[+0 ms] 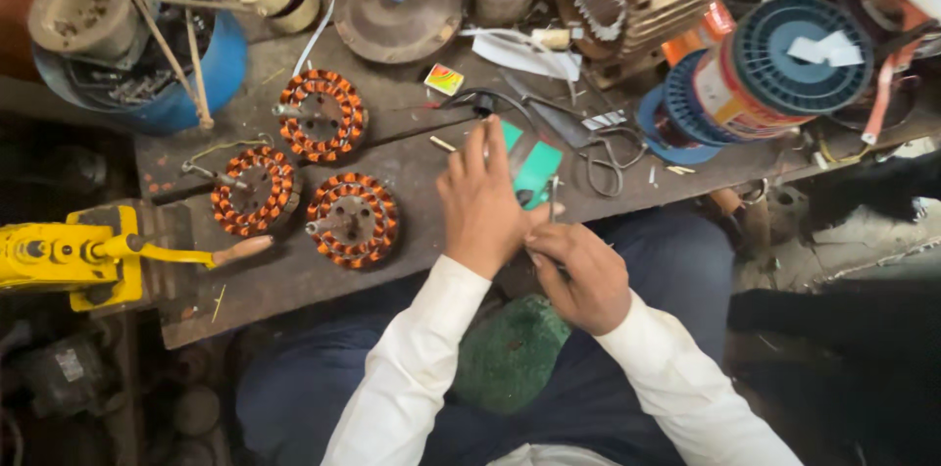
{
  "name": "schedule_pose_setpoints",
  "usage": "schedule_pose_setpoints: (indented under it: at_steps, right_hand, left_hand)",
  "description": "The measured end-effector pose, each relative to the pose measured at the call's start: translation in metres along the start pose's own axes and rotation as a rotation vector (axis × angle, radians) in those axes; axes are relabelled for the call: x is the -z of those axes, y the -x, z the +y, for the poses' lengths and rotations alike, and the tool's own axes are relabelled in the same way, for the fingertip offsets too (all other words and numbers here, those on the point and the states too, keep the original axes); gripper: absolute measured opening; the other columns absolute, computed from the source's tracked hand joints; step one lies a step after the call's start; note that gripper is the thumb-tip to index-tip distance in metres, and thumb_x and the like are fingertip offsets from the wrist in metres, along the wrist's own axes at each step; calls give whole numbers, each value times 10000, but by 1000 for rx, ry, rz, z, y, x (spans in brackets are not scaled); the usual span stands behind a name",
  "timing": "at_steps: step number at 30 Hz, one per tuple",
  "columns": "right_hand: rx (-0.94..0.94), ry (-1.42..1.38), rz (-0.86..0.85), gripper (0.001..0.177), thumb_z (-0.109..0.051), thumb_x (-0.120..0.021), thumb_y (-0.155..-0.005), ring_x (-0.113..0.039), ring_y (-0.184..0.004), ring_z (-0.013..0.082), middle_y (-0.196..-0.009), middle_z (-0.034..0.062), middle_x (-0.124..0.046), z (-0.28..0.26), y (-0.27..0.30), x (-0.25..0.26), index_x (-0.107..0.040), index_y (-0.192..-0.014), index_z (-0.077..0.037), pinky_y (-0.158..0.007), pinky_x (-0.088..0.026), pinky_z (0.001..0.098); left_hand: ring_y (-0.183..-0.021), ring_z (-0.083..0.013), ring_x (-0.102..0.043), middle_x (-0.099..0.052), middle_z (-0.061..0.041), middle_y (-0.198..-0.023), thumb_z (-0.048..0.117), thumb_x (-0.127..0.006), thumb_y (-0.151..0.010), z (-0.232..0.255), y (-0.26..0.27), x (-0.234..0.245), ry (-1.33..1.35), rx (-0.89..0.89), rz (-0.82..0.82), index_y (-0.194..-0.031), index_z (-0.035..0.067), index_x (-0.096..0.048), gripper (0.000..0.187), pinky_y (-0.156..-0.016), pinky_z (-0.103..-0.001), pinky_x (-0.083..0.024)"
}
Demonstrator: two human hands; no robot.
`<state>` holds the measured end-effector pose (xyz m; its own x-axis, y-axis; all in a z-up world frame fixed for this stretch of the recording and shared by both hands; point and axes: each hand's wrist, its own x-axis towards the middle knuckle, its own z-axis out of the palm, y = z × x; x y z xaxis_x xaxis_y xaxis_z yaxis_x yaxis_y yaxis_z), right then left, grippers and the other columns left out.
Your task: The person secures a green motor housing with a strap, then inserts a rotor into the housing. They use a screwdriver to tighten screws on the motor housing, completing the assembly of the motor unit.
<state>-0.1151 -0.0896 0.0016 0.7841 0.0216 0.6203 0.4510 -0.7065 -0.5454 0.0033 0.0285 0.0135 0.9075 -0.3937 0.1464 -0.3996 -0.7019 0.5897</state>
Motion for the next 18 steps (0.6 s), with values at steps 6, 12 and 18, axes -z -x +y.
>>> schedule_pose_setpoints:
  at_steps: [6,12,18]
  right_hand:
    - [20,61,-4,272,120,-652,-863,-730,-958,299,-1079,176,-721,3,23,-8,-625,-1109,8,-812,-596,348]
    - [-449,-643,214,263,77,-530,-1070,-707,-1083,228,-1300,192,-669,16,52,-11,-546,-1330,45,-970,-589,362]
    - [-585,-386,203,455,34,-441,-1033,-750,-964,166,-1431,201,-601,11,16,1,-430,-1488,28,-809,-625,312]
  left_hand:
    - [-1347,-416,-413,-355,-208,-1550,342,-926,-550,-4,4,10,-2,-53,14,-1529,-5,-247,1240,-1009,-592,-374]
    - [-1343,-398,-424,-390,-191,-1530,368,-911,-619,8,11,-7,-3,68,89,-1534,2,-270,1176,-1027,-579,-366]
    - [-1331,-427,-423,-392,-224,-1510,435,-900,-645,20,14,-12,-66,114,148,-1512,-26,-300,1151,-1030,-581,-368]
